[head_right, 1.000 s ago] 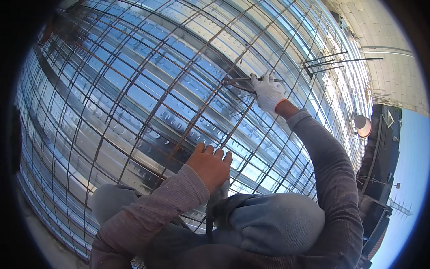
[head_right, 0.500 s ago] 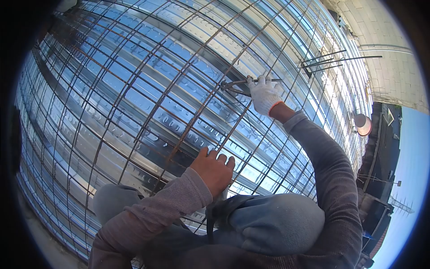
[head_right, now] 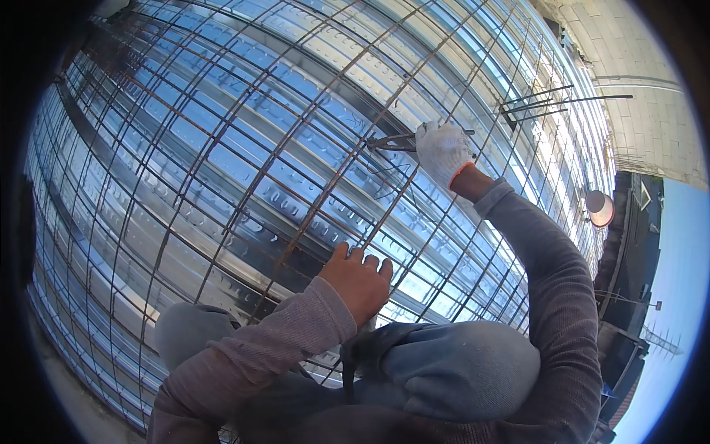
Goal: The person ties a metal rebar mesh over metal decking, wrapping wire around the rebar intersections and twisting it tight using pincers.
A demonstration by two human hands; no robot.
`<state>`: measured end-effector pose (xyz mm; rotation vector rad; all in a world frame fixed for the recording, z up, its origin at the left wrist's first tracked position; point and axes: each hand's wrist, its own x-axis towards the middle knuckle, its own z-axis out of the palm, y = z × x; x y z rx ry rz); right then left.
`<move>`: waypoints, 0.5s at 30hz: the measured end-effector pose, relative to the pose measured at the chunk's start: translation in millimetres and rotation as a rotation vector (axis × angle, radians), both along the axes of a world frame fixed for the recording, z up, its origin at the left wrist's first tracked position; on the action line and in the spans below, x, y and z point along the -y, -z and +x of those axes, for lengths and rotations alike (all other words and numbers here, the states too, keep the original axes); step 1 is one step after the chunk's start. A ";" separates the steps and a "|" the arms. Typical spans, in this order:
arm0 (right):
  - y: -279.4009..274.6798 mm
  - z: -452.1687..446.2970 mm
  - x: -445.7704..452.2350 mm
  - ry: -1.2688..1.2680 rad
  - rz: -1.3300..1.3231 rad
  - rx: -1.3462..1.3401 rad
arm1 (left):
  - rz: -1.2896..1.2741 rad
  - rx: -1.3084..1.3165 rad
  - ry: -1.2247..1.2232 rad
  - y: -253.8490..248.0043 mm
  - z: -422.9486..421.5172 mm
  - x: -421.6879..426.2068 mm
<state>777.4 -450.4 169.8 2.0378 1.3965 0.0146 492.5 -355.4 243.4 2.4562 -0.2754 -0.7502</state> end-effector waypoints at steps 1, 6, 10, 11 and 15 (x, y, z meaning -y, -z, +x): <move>-0.7 0.3 -1.5 -0.026 0.020 0.005 | -0.004 0.005 -0.003 0.2 0.1 0.6; -3.6 5.3 -1.2 -0.304 0.105 0.170 | -0.004 0.003 0.016 3.1 1.4 3.2; 1.2 15.3 4.2 0.109 0.004 -0.253 | -0.011 -0.008 0.017 11.0 2.1 4.6; 1.0 17.0 6.9 0.326 -0.100 -0.505 | -0.009 -0.016 0.018 13.1 1.9 5.0; -9.4 2.6 13.1 0.963 -0.052 -1.092 | 0.025 -0.043 -0.004 9.7 -0.2 -1.8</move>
